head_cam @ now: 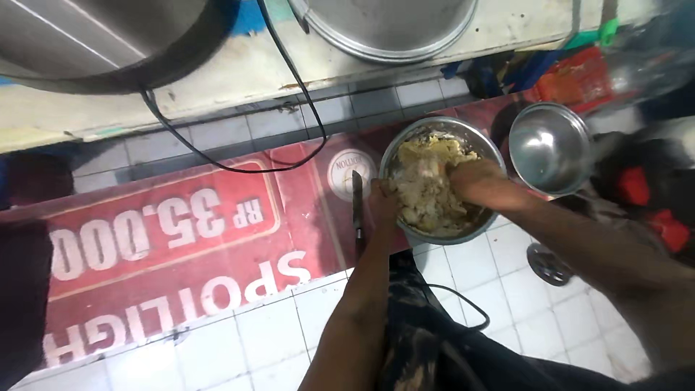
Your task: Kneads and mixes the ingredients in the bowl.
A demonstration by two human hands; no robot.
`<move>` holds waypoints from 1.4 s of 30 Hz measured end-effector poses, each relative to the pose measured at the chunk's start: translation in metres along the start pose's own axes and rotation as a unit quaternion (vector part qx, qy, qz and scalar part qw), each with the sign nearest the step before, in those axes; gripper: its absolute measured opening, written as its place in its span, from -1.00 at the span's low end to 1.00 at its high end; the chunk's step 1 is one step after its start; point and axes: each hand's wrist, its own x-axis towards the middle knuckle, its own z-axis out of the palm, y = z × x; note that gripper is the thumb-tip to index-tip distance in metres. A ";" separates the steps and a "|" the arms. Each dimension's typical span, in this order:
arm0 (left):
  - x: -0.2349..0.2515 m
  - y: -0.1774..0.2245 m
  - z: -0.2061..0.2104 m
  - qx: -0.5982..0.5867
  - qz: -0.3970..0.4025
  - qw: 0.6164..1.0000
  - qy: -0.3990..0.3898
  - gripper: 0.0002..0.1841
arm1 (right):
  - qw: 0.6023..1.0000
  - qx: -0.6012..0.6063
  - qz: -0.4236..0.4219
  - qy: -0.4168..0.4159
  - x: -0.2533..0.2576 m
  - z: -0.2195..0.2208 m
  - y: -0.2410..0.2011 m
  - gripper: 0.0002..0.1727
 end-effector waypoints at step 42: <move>0.009 0.007 -0.001 0.042 -0.033 0.998 -0.017 -0.61 | 0.985 0.169 0.024 0.017 0.006 0.090 -0.003 -0.47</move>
